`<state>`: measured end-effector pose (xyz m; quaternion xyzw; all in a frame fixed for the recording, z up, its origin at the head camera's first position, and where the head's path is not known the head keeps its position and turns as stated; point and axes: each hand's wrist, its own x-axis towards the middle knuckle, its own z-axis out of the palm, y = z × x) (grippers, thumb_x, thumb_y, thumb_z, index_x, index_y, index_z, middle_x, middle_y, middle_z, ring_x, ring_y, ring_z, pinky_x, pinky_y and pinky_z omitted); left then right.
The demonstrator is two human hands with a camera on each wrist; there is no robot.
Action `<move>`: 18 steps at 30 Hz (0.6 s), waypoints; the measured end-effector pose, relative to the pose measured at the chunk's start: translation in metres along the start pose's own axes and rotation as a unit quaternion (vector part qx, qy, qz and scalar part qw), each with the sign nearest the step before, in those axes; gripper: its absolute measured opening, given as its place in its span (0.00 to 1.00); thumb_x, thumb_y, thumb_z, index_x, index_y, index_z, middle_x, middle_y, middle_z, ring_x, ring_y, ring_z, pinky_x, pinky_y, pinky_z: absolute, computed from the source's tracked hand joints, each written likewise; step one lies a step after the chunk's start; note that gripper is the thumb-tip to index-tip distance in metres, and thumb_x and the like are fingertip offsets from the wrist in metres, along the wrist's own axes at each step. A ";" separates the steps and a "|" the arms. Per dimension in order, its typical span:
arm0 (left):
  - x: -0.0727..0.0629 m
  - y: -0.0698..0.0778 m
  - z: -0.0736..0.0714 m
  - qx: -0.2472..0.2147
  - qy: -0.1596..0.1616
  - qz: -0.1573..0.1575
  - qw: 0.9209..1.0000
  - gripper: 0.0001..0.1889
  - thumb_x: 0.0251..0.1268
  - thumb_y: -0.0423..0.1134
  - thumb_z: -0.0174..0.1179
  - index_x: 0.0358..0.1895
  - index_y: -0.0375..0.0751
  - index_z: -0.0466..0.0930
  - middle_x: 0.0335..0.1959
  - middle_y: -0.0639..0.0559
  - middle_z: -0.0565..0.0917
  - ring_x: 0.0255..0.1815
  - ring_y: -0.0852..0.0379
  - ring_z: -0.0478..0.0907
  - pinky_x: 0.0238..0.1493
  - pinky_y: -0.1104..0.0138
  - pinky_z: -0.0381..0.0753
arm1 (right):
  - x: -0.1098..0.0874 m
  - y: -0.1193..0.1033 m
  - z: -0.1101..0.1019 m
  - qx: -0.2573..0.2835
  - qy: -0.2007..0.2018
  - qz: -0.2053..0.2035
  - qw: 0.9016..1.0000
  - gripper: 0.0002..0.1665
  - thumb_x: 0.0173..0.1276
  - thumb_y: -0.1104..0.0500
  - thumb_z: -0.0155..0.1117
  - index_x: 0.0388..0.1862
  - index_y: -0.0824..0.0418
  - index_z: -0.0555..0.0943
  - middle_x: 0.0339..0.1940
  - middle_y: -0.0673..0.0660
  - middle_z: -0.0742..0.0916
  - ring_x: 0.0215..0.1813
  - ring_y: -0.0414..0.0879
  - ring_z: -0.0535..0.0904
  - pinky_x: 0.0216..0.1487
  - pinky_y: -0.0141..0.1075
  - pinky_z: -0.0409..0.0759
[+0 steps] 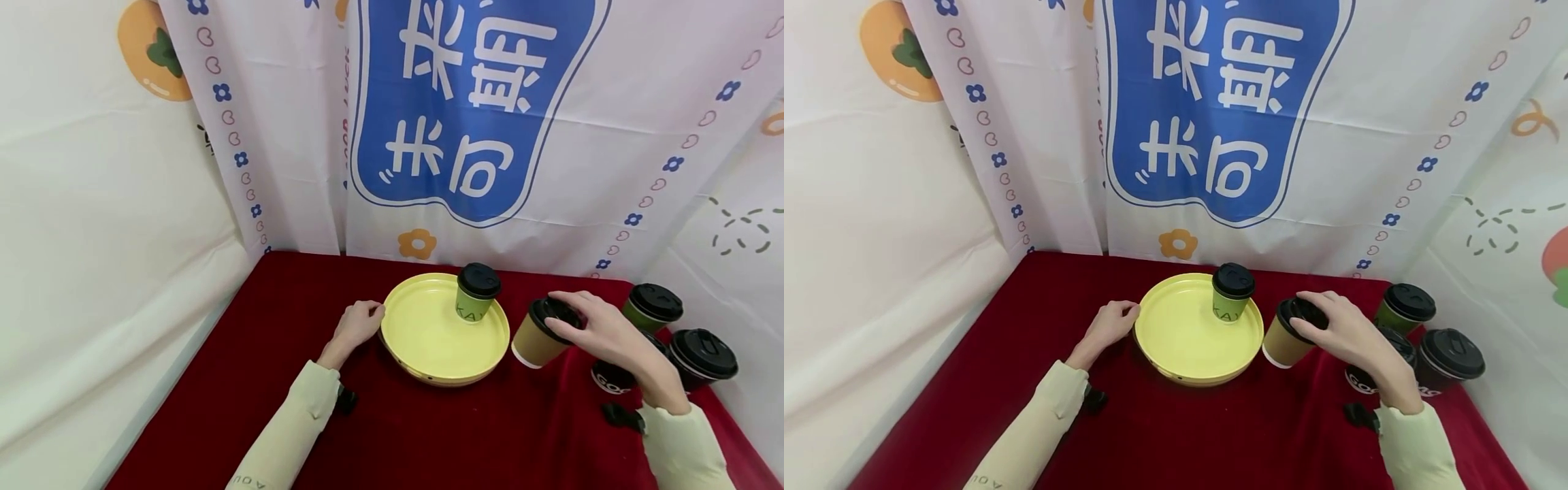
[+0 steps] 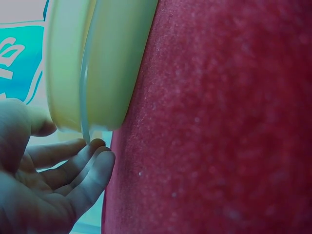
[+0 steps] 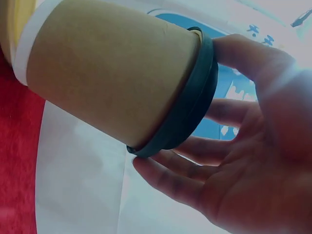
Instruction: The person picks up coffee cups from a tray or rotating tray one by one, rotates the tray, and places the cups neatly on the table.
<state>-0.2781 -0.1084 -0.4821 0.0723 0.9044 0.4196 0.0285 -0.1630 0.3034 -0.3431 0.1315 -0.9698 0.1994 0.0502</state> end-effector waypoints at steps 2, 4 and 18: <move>0.000 0.001 0.000 0.000 -0.001 -0.001 1.000 0.21 0.76 0.50 0.47 0.58 0.43 0.81 0.14 0.52 0.74 0.11 0.60 0.60 0.18 0.70 0.64 | -0.004 0.005 -0.001 -0.001 -0.006 0.003 1.000 0.34 0.69 0.40 0.62 0.67 0.57 0.74 0.58 0.63 0.80 0.51 0.54 0.76 0.52 0.56 0.76; 0.000 0.002 0.001 -0.002 -0.001 -0.002 1.000 0.21 0.76 0.49 0.47 0.58 0.43 0.81 0.14 0.52 0.74 0.11 0.60 0.60 0.17 0.70 0.64 | -0.007 0.010 -0.003 0.000 -0.013 0.005 1.000 0.34 0.69 0.41 0.62 0.68 0.57 0.73 0.58 0.63 0.80 0.51 0.55 0.77 0.51 0.55 0.76; 0.001 0.002 0.001 -0.003 -0.001 -0.011 1.000 0.21 0.76 0.50 0.47 0.59 0.43 0.81 0.15 0.51 0.75 0.11 0.60 0.61 0.17 0.69 0.64 | -0.021 0.034 -0.012 0.003 -0.073 0.041 0.996 0.34 0.69 0.41 0.61 0.68 0.58 0.73 0.55 0.63 0.80 0.49 0.53 0.78 0.46 0.47 0.77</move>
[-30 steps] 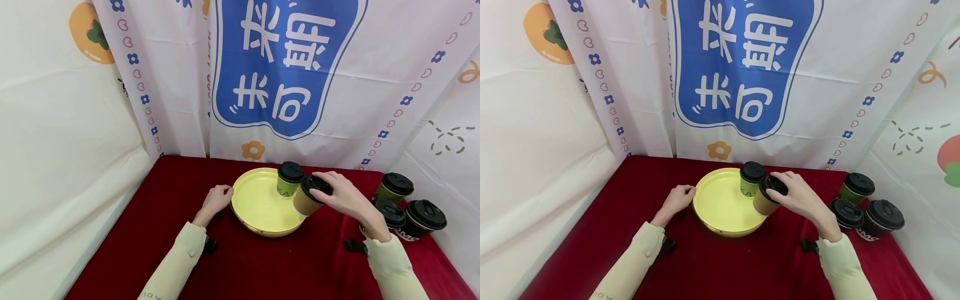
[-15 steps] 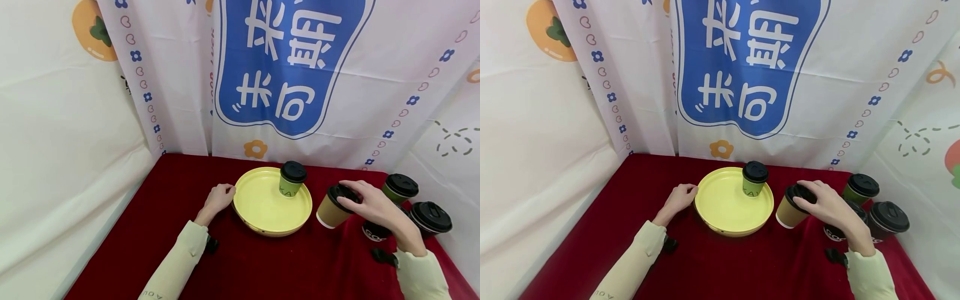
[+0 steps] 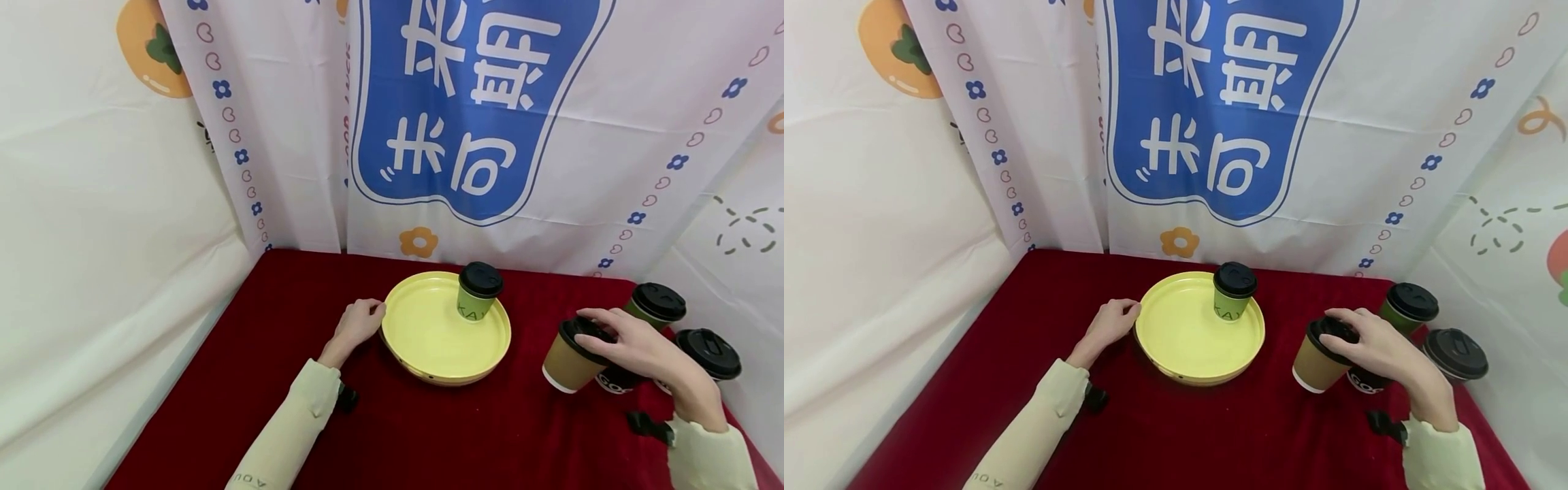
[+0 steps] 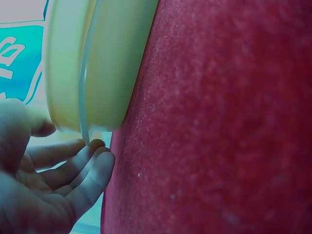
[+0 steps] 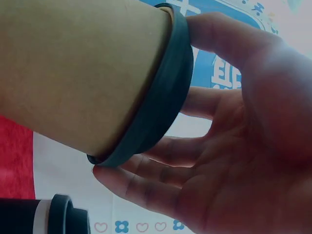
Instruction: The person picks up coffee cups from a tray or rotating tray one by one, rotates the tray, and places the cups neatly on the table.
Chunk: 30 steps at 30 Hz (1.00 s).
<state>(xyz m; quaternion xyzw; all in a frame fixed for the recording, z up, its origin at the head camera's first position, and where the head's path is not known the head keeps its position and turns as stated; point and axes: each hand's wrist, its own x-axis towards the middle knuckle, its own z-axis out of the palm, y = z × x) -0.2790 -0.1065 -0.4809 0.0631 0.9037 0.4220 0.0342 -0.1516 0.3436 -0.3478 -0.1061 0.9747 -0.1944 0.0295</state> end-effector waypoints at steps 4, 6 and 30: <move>0.000 0.000 -0.001 0.000 0.003 0.000 1.000 0.21 0.76 0.50 0.47 0.59 0.42 0.81 0.14 0.51 0.75 0.11 0.60 0.61 0.17 0.69 0.64 | 0.002 0.006 0.003 -0.009 0.002 -0.001 1.000 0.33 0.69 0.43 0.62 0.67 0.59 0.73 0.53 0.64 0.80 0.50 0.54 0.78 0.46 0.48 0.77; 0.001 0.000 0.000 0.001 0.002 -0.001 1.000 0.21 0.76 0.50 0.47 0.59 0.42 0.81 0.14 0.51 0.75 0.11 0.60 0.60 0.17 0.69 0.64 | 0.003 0.009 0.005 -0.017 0.002 -0.006 1.000 0.32 0.69 0.45 0.63 0.66 0.60 0.73 0.52 0.65 0.80 0.49 0.54 0.77 0.45 0.47 0.76; 0.001 0.000 0.000 -0.005 -0.004 -0.008 1.000 0.21 0.76 0.51 0.47 0.60 0.44 0.80 0.15 0.50 0.76 0.11 0.59 0.60 0.17 0.69 0.64 | 0.013 0.006 0.019 -0.062 0.016 -0.020 0.998 0.31 0.67 0.47 0.65 0.63 0.62 0.75 0.53 0.73 0.78 0.50 0.64 0.77 0.44 0.56 0.77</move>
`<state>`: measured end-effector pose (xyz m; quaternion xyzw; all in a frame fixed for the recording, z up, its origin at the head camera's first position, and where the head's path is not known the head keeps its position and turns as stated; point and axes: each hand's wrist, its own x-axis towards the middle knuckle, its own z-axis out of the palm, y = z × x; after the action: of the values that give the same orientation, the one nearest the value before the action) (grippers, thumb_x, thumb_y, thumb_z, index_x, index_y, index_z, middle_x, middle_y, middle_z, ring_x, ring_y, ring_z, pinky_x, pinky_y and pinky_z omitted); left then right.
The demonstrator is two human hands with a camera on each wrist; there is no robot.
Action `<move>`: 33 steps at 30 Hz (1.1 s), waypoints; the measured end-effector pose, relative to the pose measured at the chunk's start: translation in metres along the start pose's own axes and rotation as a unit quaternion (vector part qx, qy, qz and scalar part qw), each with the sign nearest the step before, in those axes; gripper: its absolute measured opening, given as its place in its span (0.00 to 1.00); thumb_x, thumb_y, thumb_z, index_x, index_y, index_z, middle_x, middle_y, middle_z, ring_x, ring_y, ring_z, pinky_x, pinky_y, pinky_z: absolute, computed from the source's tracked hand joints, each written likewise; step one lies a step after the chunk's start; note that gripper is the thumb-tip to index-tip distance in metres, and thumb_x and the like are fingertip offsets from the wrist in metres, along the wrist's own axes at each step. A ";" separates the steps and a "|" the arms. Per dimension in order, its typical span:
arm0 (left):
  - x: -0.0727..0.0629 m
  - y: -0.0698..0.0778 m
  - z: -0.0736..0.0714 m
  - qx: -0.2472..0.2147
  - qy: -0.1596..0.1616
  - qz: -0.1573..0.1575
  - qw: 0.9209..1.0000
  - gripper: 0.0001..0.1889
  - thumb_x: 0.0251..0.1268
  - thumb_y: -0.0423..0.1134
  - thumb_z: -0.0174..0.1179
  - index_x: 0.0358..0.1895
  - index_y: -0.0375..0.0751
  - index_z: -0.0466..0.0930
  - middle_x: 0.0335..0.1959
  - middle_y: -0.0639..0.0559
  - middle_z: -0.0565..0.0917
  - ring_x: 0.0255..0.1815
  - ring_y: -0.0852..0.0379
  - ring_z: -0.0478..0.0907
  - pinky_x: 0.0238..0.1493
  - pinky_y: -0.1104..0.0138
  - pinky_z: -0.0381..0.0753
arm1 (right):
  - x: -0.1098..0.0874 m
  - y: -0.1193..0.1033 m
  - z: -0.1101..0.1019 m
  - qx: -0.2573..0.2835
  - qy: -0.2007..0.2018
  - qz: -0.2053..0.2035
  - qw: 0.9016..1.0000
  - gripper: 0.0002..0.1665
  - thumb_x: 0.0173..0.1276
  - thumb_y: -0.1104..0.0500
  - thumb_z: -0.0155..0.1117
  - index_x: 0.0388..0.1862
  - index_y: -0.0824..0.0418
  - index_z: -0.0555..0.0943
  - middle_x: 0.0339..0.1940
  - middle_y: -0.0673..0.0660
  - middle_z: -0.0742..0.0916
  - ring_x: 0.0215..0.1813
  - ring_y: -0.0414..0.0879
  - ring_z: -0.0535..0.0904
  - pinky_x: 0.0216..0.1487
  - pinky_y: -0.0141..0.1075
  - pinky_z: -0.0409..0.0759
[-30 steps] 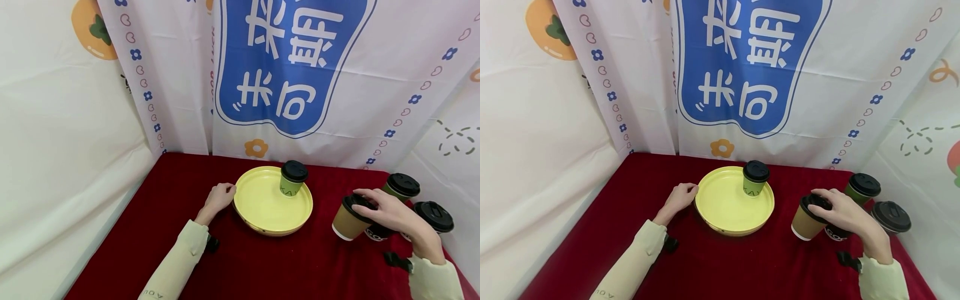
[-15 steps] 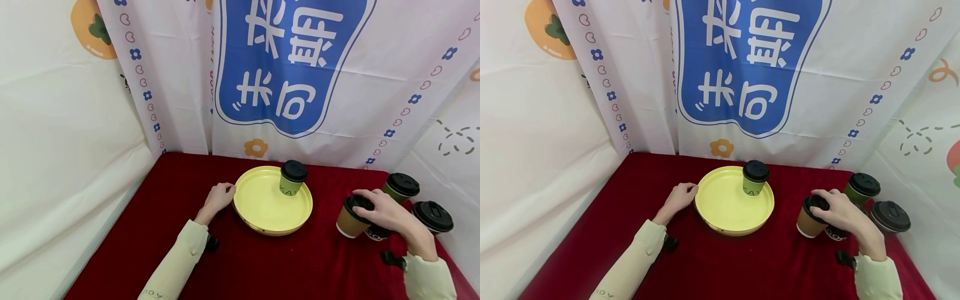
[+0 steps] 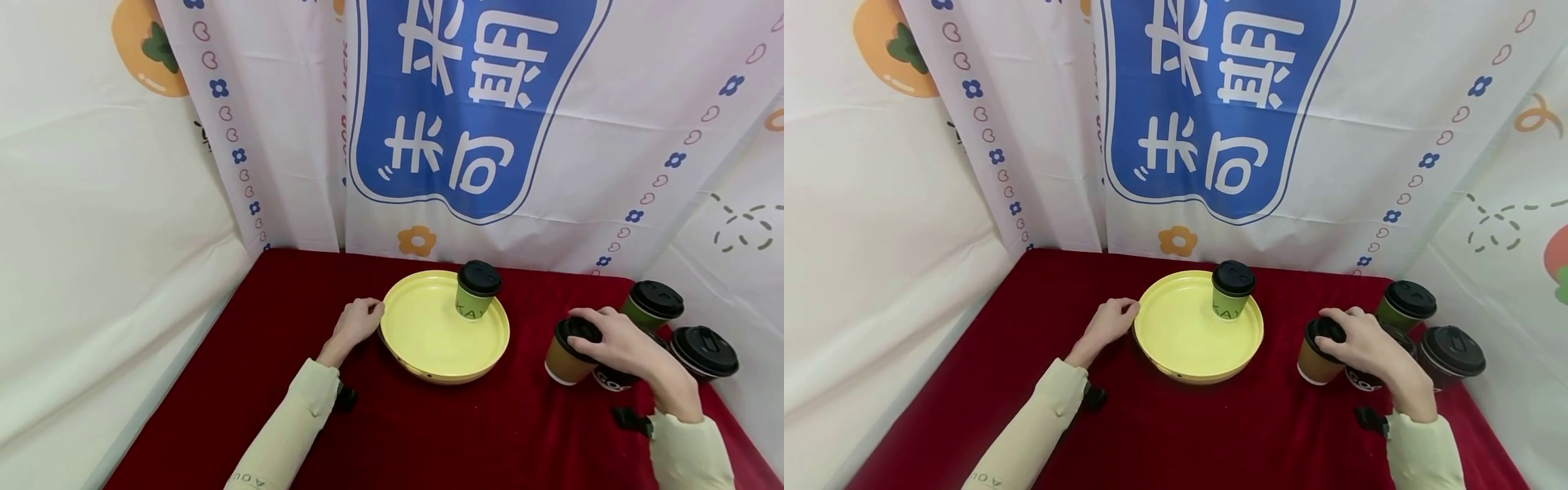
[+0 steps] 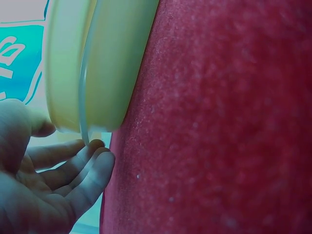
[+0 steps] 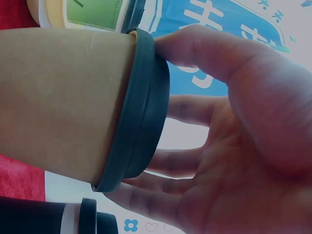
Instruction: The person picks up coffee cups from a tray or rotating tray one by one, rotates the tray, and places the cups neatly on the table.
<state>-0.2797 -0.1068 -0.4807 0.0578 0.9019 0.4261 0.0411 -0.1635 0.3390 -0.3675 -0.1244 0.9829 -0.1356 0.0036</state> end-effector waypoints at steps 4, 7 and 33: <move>0.001 -0.001 -0.002 -0.004 0.007 0.001 1.000 0.21 0.76 0.50 0.48 0.60 0.44 0.80 0.15 0.50 0.75 0.10 0.59 0.60 0.17 0.68 0.64 | -0.004 0.001 -0.004 0.006 -0.004 0.000 1.000 0.32 0.67 0.45 0.64 0.64 0.62 0.74 0.52 0.71 0.79 0.48 0.59 0.78 0.44 0.53 0.78; 0.002 -0.002 -0.003 -0.005 0.009 0.003 1.000 0.21 0.76 0.50 0.48 0.61 0.44 0.80 0.16 0.50 0.76 0.11 0.59 0.60 0.17 0.68 0.65 | -0.009 0.003 -0.007 0.013 -0.004 0.005 1.000 0.32 0.68 0.45 0.64 0.64 0.61 0.75 0.52 0.71 0.79 0.48 0.59 0.78 0.44 0.52 0.78; 0.002 -0.002 -0.001 -0.002 0.010 0.008 1.000 0.21 0.76 0.50 0.47 0.60 0.43 0.80 0.18 0.50 0.79 0.12 0.60 0.63 0.19 0.69 0.67 | -0.075 0.060 -0.030 0.005 -0.080 0.135 0.988 0.39 0.72 0.42 0.57 0.63 0.75 0.70 0.43 0.66 0.83 0.35 0.46 0.78 0.33 0.43 0.76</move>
<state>-0.2817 -0.1087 -0.4812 0.0606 0.9007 0.4292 0.0293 -0.1062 0.4212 -0.3561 -0.0006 0.9865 -0.1287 0.1013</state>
